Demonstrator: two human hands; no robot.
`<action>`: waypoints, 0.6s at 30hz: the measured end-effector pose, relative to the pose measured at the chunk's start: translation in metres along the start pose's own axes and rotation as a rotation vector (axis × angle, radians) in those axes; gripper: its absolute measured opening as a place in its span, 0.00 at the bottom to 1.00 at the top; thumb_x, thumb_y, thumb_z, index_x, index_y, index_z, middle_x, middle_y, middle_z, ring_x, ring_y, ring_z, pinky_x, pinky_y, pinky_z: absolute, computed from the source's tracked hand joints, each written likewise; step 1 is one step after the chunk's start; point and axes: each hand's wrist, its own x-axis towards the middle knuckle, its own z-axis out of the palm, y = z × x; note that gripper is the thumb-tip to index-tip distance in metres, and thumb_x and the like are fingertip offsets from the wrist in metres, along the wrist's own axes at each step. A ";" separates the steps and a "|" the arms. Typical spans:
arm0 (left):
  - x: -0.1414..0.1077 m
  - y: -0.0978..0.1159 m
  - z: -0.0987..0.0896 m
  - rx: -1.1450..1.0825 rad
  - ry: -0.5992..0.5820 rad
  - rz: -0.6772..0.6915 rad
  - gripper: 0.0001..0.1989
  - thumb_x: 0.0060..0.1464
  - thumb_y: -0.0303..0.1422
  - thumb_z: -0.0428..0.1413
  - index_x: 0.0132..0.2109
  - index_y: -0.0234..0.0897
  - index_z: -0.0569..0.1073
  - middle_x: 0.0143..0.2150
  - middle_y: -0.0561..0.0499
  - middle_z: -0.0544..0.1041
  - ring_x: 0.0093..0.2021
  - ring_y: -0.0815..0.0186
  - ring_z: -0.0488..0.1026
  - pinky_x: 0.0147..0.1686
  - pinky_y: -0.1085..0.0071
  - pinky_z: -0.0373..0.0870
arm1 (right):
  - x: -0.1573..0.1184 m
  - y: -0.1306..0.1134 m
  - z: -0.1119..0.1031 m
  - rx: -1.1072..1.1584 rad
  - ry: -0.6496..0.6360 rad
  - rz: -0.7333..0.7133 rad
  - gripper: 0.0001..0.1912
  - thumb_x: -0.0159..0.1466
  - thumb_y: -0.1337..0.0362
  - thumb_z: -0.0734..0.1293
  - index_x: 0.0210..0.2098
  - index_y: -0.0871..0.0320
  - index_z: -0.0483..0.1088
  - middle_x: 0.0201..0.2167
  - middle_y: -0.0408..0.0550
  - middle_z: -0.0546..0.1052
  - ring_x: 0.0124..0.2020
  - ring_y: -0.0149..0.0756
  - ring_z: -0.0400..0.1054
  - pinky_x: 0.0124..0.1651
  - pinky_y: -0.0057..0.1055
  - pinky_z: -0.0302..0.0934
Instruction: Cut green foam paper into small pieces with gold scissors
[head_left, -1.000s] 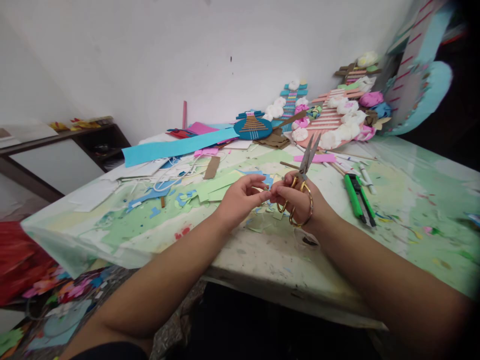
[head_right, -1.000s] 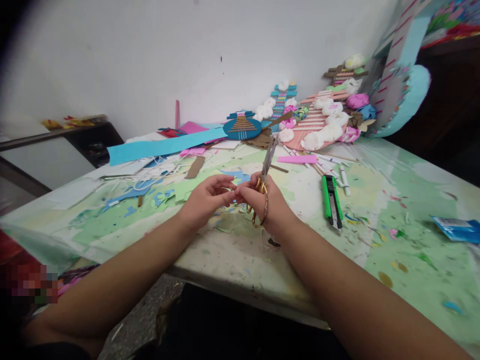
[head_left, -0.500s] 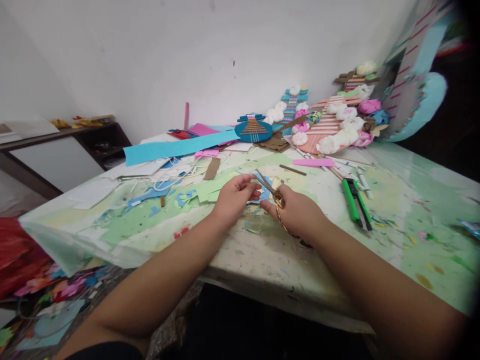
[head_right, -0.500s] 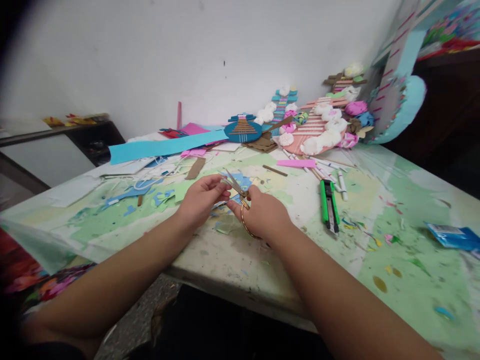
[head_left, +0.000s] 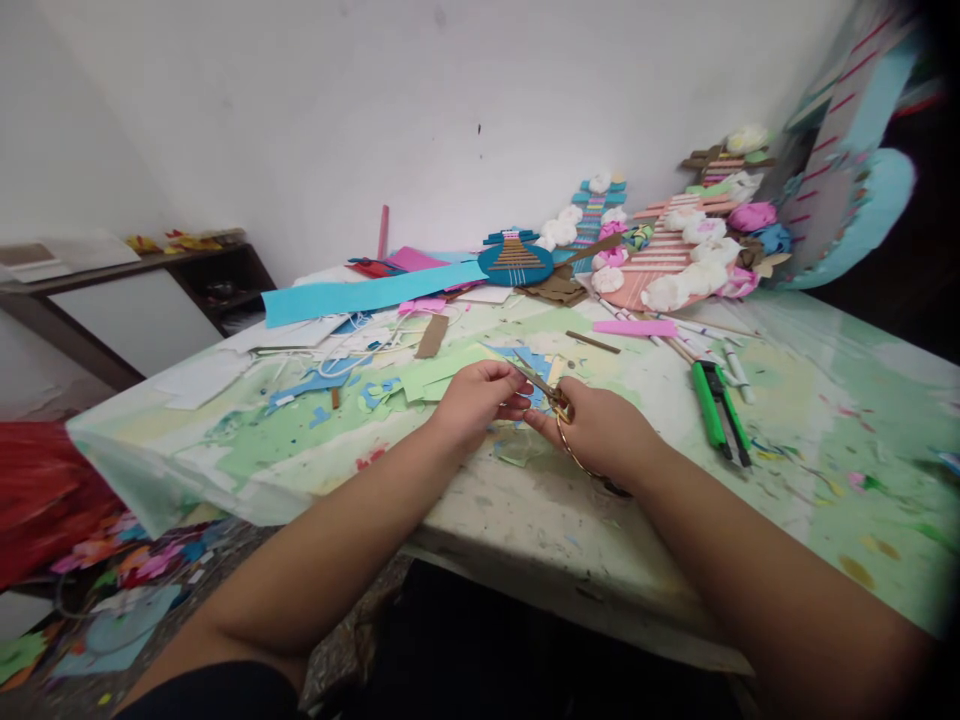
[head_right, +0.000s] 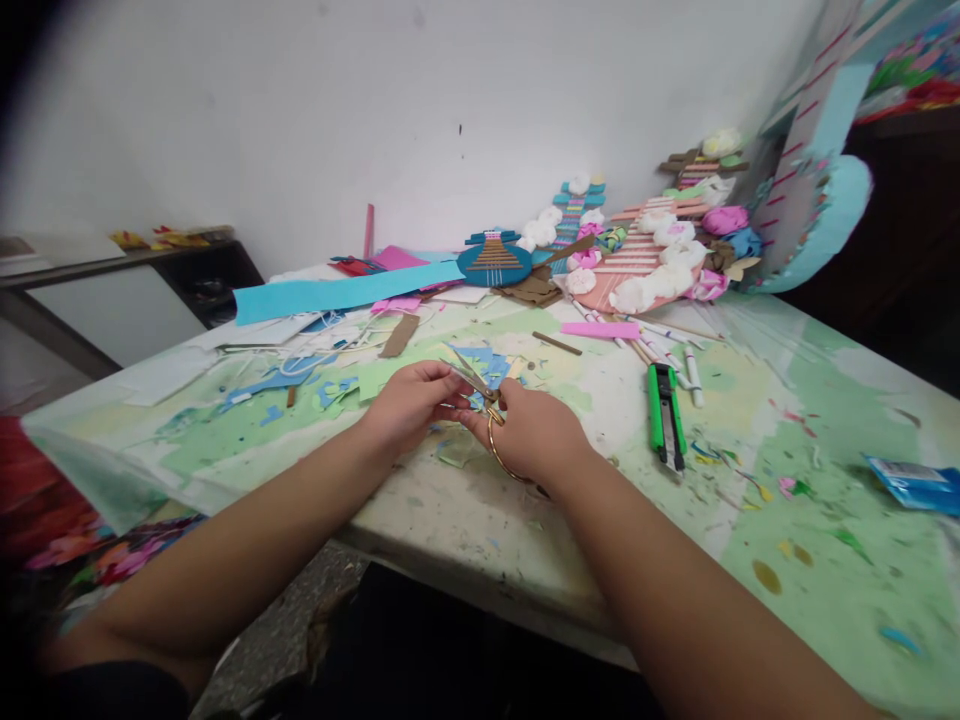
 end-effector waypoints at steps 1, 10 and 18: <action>0.000 0.000 0.000 0.009 -0.003 -0.002 0.08 0.40 0.33 0.55 0.26 0.31 0.67 0.25 0.50 0.69 0.23 0.74 0.66 0.22 0.75 0.67 | 0.000 0.000 0.000 0.011 0.009 -0.006 0.27 0.50 0.40 0.51 0.31 0.56 0.61 0.24 0.47 0.70 0.23 0.34 0.62 0.21 0.26 0.44; 0.000 0.002 -0.002 0.053 -0.024 0.037 0.09 0.40 0.34 0.54 0.25 0.32 0.66 0.22 0.52 0.67 0.18 0.77 0.62 0.16 0.81 0.59 | 0.000 -0.001 0.000 0.058 0.017 -0.078 0.27 0.53 0.42 0.48 0.30 0.57 0.62 0.24 0.48 0.71 0.24 0.32 0.61 0.22 0.25 0.43; -0.002 0.008 -0.004 0.048 -0.036 0.045 0.08 0.41 0.33 0.54 0.24 0.32 0.66 0.20 0.53 0.67 0.17 0.77 0.62 0.17 0.79 0.58 | 0.002 0.000 0.000 -0.039 0.037 -0.094 0.24 0.54 0.44 0.49 0.28 0.57 0.61 0.23 0.48 0.71 0.23 0.33 0.61 0.21 0.26 0.42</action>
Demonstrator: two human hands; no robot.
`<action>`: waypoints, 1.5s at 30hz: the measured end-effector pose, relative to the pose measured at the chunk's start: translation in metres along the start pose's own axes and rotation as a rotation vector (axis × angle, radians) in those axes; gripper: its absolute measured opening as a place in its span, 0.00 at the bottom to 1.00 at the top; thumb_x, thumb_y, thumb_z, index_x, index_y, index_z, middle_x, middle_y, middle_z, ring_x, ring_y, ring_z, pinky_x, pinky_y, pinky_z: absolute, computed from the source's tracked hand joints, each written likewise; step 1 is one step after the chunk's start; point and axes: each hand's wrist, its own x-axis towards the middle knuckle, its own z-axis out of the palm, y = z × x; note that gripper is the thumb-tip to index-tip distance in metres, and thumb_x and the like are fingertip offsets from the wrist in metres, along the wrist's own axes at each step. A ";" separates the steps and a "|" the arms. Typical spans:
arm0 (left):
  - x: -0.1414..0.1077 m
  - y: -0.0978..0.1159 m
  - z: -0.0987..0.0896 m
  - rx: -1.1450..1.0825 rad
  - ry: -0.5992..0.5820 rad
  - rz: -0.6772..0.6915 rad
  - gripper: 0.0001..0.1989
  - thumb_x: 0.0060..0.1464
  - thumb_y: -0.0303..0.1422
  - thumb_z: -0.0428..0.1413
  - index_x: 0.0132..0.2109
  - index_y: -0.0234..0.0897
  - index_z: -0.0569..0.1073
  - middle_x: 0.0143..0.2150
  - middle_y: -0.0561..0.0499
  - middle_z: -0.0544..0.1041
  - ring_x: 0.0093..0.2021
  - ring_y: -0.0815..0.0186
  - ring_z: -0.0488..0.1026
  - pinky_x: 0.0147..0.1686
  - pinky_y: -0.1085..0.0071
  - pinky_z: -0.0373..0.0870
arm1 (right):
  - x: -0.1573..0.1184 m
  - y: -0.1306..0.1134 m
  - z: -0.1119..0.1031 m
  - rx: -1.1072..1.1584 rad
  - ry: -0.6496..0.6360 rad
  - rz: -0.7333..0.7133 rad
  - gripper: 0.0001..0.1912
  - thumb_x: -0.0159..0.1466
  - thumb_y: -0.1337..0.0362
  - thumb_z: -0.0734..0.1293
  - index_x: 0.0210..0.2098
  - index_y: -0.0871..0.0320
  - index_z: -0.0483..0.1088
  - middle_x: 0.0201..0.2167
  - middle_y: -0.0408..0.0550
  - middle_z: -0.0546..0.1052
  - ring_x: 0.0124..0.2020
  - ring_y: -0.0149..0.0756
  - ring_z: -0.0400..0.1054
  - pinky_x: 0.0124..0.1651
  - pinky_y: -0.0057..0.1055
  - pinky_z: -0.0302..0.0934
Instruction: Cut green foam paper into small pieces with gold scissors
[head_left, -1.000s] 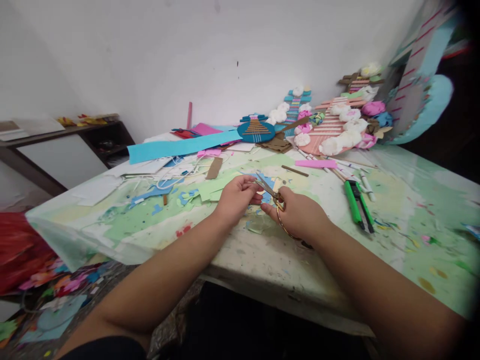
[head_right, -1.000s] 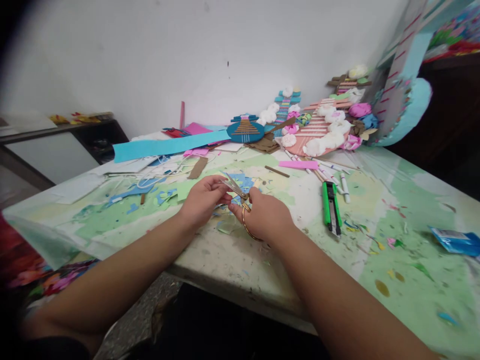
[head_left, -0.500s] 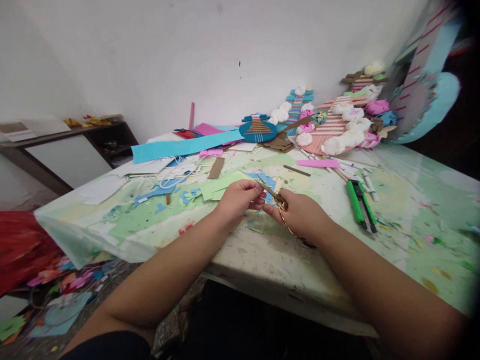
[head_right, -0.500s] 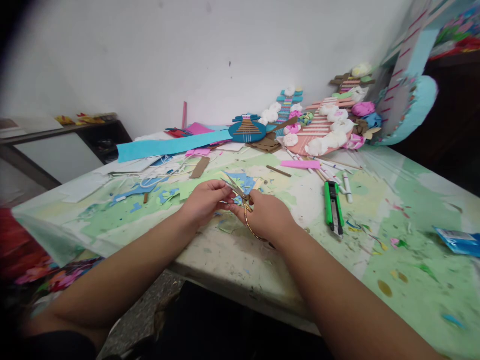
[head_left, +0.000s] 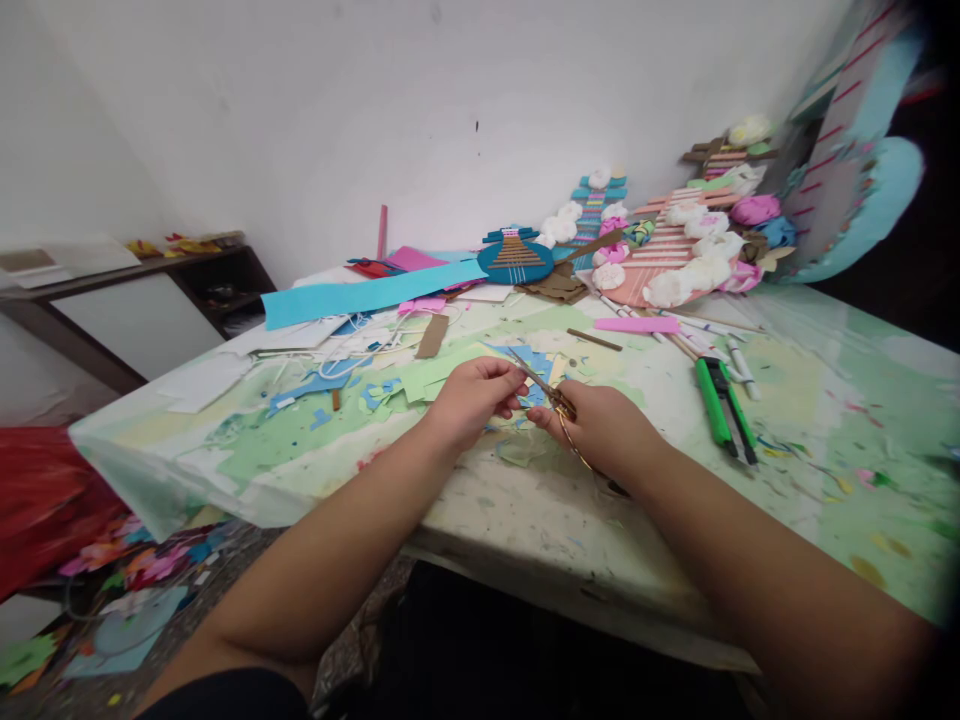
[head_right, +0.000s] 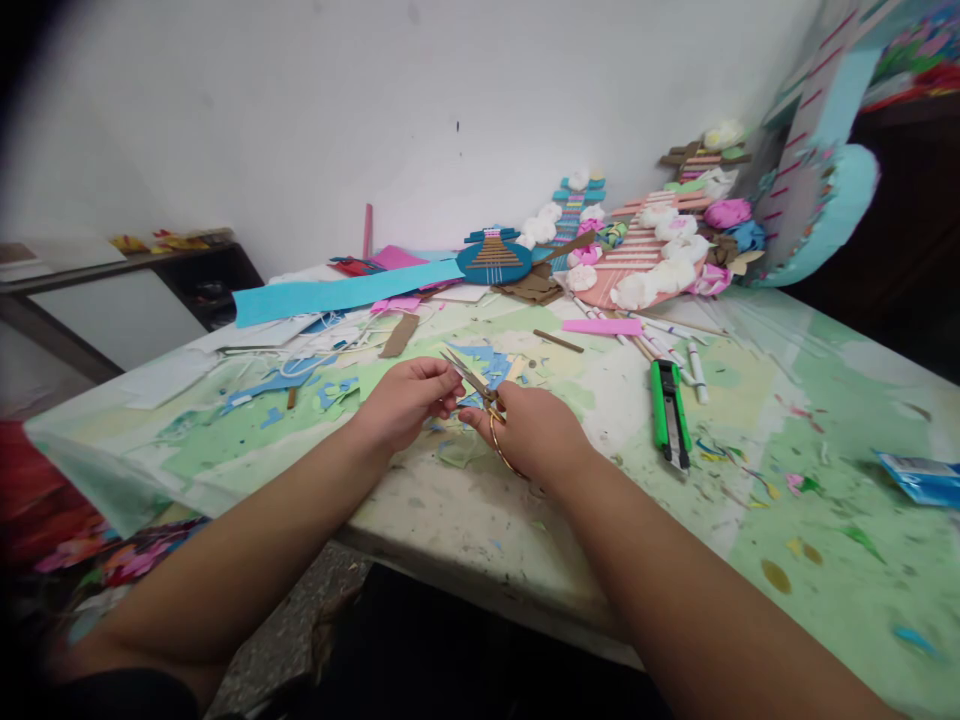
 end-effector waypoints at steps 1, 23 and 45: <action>0.000 0.001 0.000 0.002 -0.008 0.002 0.07 0.41 0.33 0.54 0.23 0.32 0.66 0.20 0.53 0.67 0.17 0.78 0.62 0.17 0.79 0.58 | 0.000 0.001 -0.001 -0.025 0.008 0.002 0.24 0.54 0.44 0.49 0.28 0.57 0.61 0.23 0.47 0.71 0.23 0.33 0.62 0.21 0.26 0.42; -0.004 -0.001 0.008 0.326 -0.117 0.096 0.08 0.42 0.34 0.51 0.28 0.32 0.69 0.22 0.54 0.67 0.21 0.76 0.62 0.23 0.77 0.61 | 0.012 0.012 0.004 1.238 0.084 0.138 0.18 0.45 0.59 0.66 0.25 0.56 0.51 0.23 0.41 0.69 0.23 0.28 0.63 0.28 0.29 0.58; -0.010 0.002 0.006 0.556 -0.084 0.290 0.07 0.46 0.33 0.48 0.30 0.34 0.68 0.23 0.55 0.67 0.23 0.76 0.63 0.24 0.77 0.61 | 0.009 -0.001 -0.004 1.575 -0.036 0.243 0.17 0.43 0.68 0.68 0.23 0.57 0.52 0.18 0.37 0.65 0.22 0.25 0.61 0.27 0.26 0.56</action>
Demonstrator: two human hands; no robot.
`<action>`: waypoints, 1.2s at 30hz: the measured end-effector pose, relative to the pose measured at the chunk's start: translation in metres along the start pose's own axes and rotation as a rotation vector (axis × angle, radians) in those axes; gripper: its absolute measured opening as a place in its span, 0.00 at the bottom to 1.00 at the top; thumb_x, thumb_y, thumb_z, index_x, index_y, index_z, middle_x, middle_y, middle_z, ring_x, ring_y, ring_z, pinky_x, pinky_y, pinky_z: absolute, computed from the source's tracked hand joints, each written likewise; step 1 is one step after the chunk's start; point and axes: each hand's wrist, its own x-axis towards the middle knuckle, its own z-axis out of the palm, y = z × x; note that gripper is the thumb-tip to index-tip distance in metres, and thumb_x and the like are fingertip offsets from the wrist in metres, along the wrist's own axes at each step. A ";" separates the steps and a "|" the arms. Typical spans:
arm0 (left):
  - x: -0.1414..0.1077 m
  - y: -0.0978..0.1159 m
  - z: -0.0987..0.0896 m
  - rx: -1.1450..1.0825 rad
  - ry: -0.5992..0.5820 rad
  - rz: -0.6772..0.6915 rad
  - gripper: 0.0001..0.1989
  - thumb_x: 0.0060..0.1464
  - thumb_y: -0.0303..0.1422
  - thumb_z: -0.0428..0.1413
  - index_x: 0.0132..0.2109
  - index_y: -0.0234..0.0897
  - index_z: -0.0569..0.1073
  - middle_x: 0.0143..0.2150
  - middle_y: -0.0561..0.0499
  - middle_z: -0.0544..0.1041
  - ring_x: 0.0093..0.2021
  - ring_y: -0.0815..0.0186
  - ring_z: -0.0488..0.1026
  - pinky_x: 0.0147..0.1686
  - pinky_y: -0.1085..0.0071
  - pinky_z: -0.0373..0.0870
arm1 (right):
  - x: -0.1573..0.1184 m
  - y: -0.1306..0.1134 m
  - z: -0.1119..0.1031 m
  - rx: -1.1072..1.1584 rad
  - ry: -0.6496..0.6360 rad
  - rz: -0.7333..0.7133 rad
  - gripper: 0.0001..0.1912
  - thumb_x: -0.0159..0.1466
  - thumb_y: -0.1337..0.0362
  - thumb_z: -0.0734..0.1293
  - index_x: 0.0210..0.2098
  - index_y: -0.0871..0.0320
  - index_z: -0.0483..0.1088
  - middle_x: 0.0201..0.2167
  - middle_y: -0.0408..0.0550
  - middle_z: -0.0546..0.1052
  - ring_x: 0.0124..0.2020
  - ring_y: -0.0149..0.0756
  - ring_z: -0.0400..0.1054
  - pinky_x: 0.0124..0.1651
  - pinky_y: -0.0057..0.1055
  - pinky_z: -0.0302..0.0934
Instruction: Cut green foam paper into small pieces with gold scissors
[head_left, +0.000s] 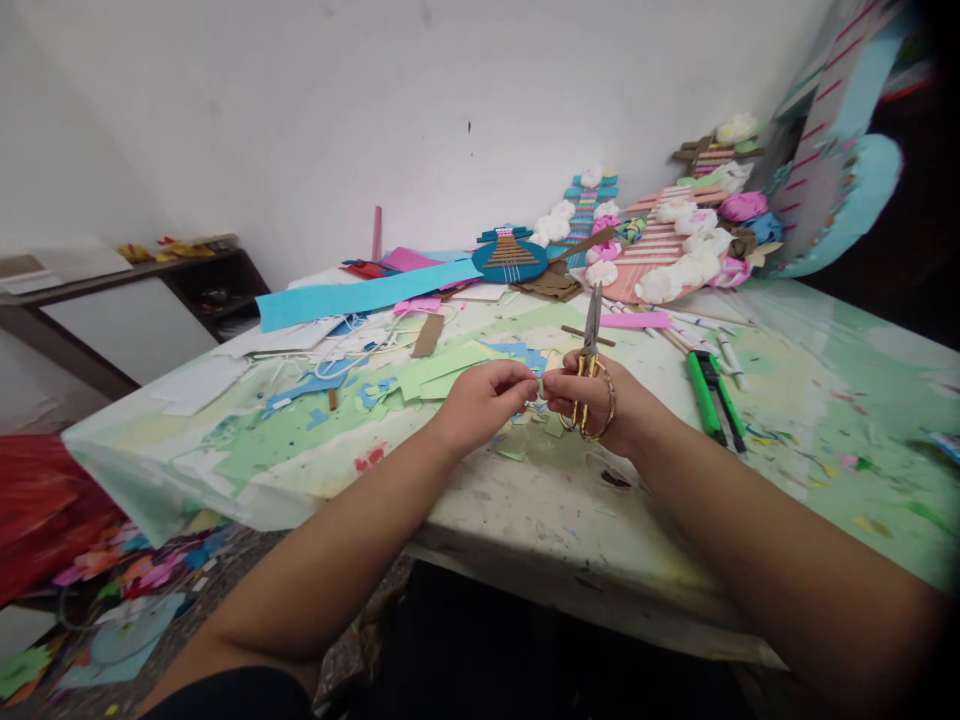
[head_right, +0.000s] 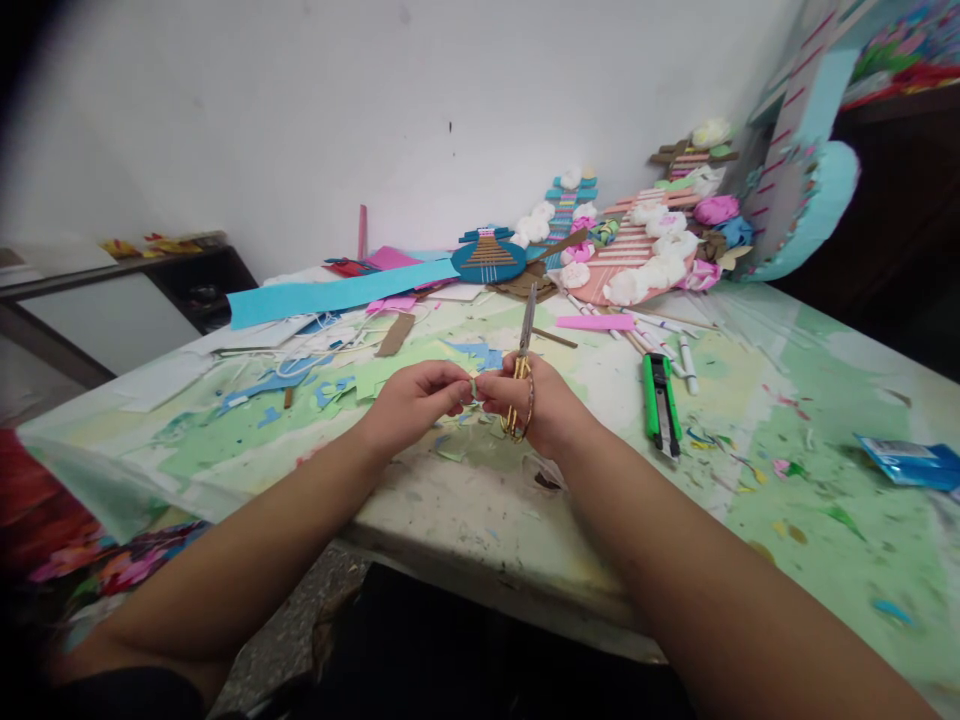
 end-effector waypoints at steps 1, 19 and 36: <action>0.000 0.000 0.000 -0.007 -0.003 -0.003 0.07 0.45 0.33 0.48 0.29 0.34 0.68 0.22 0.55 0.67 0.23 0.75 0.63 0.24 0.77 0.61 | 0.000 0.000 0.000 -0.008 -0.002 -0.011 0.17 0.43 0.68 0.68 0.24 0.57 0.52 0.19 0.37 0.66 0.22 0.25 0.61 0.28 0.26 0.56; -0.001 -0.001 0.001 0.230 0.155 0.289 0.08 0.47 0.33 0.49 0.32 0.37 0.70 0.29 0.51 0.71 0.31 0.71 0.65 0.32 0.73 0.63 | 0.002 0.004 -0.004 0.200 -0.080 0.090 0.12 0.45 0.69 0.67 0.23 0.58 0.55 0.16 0.38 0.65 0.21 0.23 0.62 0.26 0.21 0.57; 0.005 -0.010 0.005 0.141 -0.112 0.018 0.13 0.44 0.41 0.49 0.30 0.34 0.69 0.26 0.52 0.69 0.27 0.73 0.64 0.28 0.75 0.61 | 0.005 0.008 -0.002 -0.066 0.064 -0.169 0.15 0.44 0.70 0.63 0.25 0.55 0.51 0.18 0.35 0.62 0.18 0.25 0.59 0.24 0.26 0.54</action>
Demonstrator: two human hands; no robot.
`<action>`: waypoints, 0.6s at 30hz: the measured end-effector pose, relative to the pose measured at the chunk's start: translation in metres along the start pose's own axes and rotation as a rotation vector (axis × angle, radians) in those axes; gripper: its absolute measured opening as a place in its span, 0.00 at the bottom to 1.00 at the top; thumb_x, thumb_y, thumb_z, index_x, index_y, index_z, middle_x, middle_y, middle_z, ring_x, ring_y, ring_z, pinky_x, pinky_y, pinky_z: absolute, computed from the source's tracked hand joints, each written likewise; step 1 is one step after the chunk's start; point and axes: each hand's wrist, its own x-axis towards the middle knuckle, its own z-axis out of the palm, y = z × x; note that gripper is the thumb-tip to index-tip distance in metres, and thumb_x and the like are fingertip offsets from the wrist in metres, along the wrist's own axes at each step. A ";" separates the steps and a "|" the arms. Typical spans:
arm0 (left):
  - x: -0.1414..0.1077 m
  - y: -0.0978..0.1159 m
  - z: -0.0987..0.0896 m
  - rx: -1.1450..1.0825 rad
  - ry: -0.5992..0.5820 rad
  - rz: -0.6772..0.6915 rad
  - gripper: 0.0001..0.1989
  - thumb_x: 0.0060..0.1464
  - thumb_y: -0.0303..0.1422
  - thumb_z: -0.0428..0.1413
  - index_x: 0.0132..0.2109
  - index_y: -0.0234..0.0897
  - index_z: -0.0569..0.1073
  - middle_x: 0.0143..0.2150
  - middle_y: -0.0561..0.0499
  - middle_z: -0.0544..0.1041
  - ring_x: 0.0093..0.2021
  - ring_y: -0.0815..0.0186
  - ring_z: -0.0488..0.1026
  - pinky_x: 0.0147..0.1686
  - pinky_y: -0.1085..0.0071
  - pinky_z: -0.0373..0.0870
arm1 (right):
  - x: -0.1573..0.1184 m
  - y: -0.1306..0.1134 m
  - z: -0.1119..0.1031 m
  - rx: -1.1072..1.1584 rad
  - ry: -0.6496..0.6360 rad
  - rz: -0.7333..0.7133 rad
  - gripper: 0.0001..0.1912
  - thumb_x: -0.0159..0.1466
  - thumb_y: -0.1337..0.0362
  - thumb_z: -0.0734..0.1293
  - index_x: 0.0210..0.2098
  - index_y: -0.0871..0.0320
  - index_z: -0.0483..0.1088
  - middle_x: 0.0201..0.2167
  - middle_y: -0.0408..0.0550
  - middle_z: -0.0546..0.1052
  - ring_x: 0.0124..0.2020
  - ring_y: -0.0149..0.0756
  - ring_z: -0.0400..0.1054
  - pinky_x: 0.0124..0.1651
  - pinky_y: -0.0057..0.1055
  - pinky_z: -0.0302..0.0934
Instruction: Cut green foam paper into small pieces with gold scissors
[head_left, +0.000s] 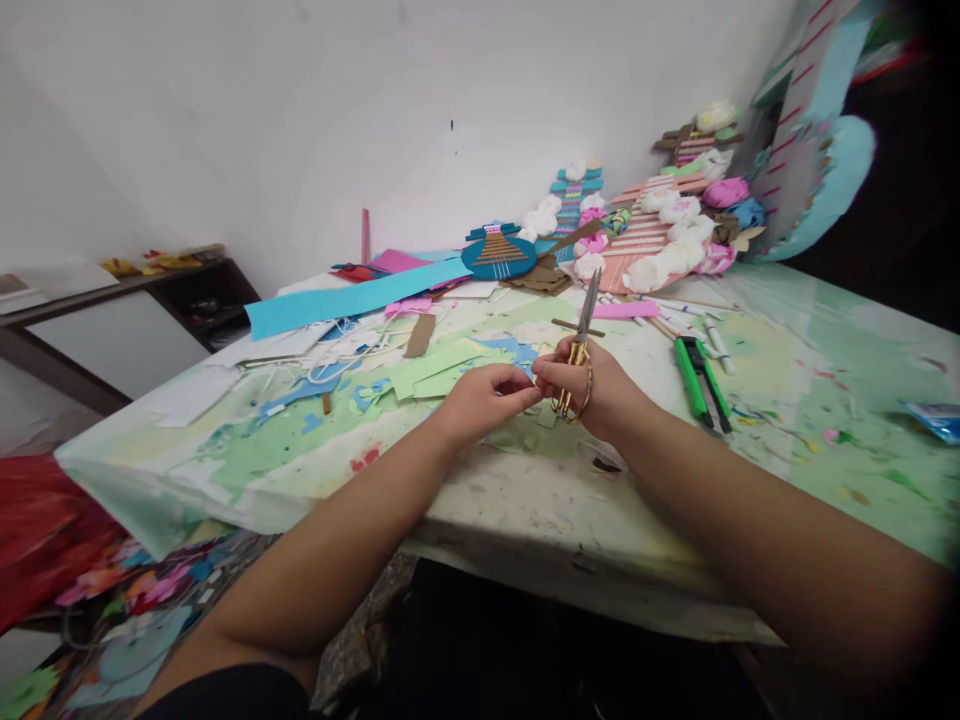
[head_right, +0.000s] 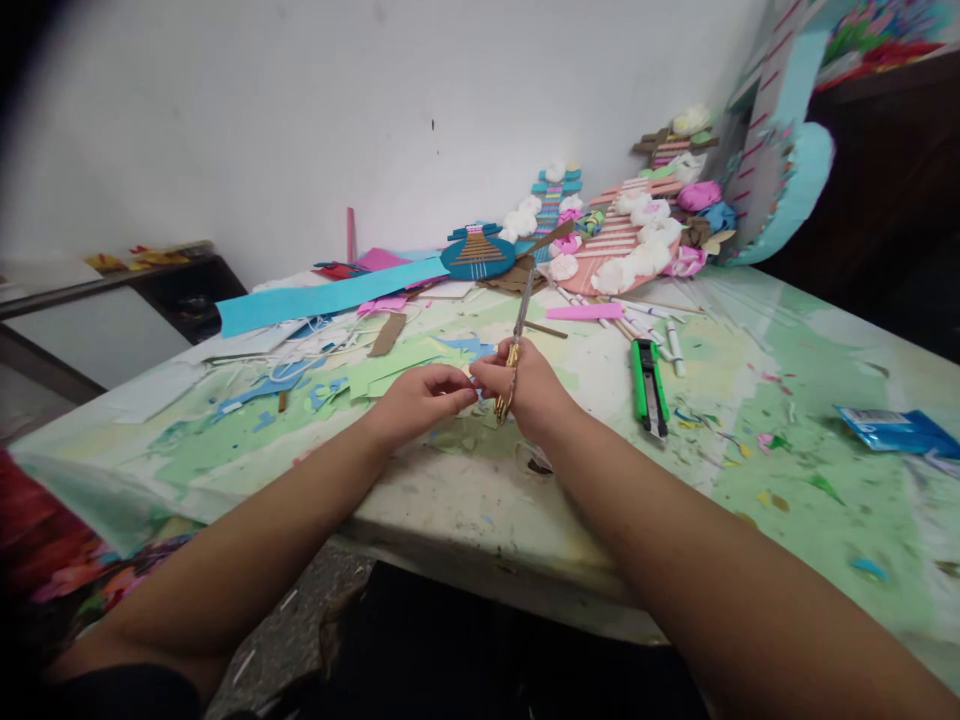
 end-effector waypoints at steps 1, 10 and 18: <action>0.000 -0.001 0.000 0.018 -0.016 0.005 0.13 0.44 0.40 0.49 0.31 0.34 0.69 0.28 0.52 0.70 0.28 0.72 0.64 0.29 0.75 0.61 | 0.001 0.001 -0.002 -0.061 0.017 -0.012 0.15 0.44 0.69 0.64 0.25 0.55 0.51 0.18 0.35 0.63 0.18 0.25 0.59 0.23 0.26 0.53; -0.004 0.004 -0.006 0.347 -0.367 0.220 0.14 0.41 0.39 0.52 0.36 0.37 0.71 0.37 0.49 0.71 0.40 0.65 0.64 0.42 0.69 0.57 | 0.004 0.007 -0.008 -0.380 0.048 -0.023 0.14 0.45 0.57 0.64 0.26 0.56 0.55 0.17 0.37 0.64 0.15 0.25 0.54 0.18 0.25 0.48; -0.005 0.004 0.000 0.361 -0.351 0.320 0.06 0.42 0.28 0.48 0.26 0.36 0.70 0.28 0.51 0.70 0.33 0.70 0.64 0.39 0.71 0.58 | 0.005 0.001 -0.009 -0.376 0.139 -0.061 0.13 0.45 0.57 0.64 0.25 0.56 0.57 0.17 0.37 0.63 0.17 0.25 0.53 0.20 0.25 0.48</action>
